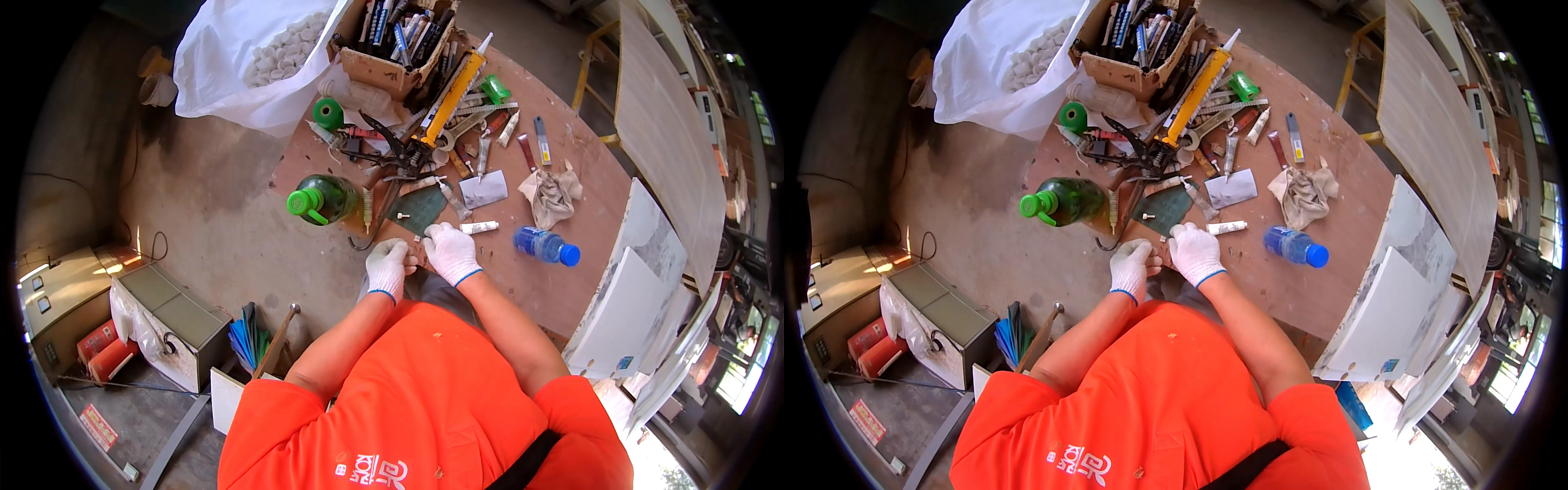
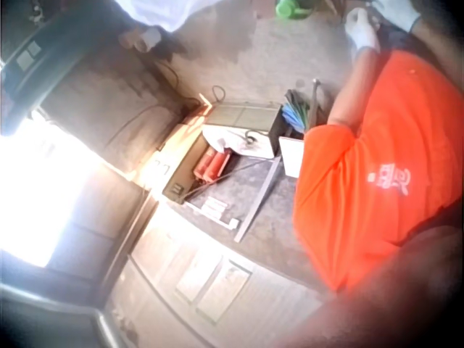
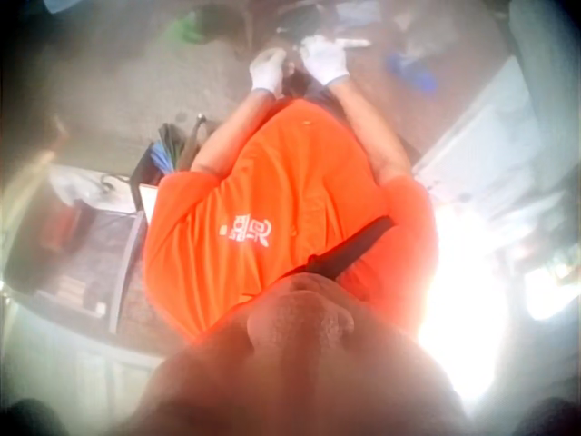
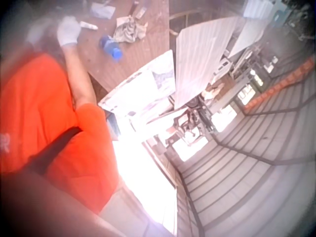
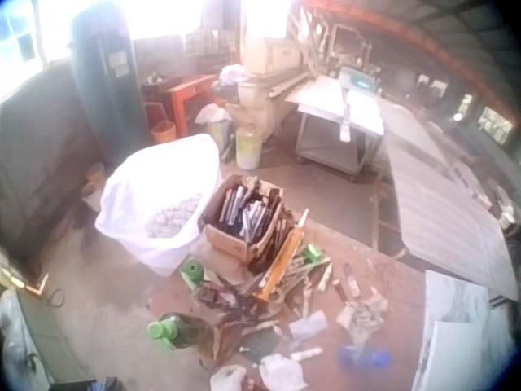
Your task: The person picks up a white board, places it on a boring machine to create holes, and then hammers small circular wooden plugs into the holes using a hammer.
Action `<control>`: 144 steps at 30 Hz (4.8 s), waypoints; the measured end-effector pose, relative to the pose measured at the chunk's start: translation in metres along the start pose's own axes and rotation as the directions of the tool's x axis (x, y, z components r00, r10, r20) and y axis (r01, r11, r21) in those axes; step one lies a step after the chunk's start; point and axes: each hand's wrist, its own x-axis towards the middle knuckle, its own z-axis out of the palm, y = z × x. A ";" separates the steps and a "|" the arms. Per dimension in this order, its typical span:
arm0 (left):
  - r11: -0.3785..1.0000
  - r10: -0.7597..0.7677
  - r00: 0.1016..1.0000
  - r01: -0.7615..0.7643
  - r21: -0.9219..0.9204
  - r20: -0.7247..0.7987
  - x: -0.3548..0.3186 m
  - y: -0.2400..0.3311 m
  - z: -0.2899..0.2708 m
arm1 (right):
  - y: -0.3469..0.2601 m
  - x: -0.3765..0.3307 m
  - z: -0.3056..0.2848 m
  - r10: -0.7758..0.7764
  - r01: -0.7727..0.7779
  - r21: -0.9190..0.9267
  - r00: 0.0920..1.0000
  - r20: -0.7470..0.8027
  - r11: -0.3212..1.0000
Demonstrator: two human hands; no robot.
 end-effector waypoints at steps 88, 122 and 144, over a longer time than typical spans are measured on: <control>-0.286 0.573 0.550 -0.561 0.777 0.608 0.135 0.157 0.158 | 0.195 -0.238 -0.081 0.854 -0.574 0.643 0.233 -0.465 0.507; 0.145 0.536 0.839 -0.204 0.968 0.096 0.069 0.110 0.057 | 0.015 0.052 -0.034 0.363 -0.288 0.692 0.931 0.041 0.662; -0.214 0.324 0.717 -0.580 0.786 0.617 0.134 0.143 0.148 | 0.003 -0.055 -0.093 0.769 -0.451 0.856 0.631 0.107 0.252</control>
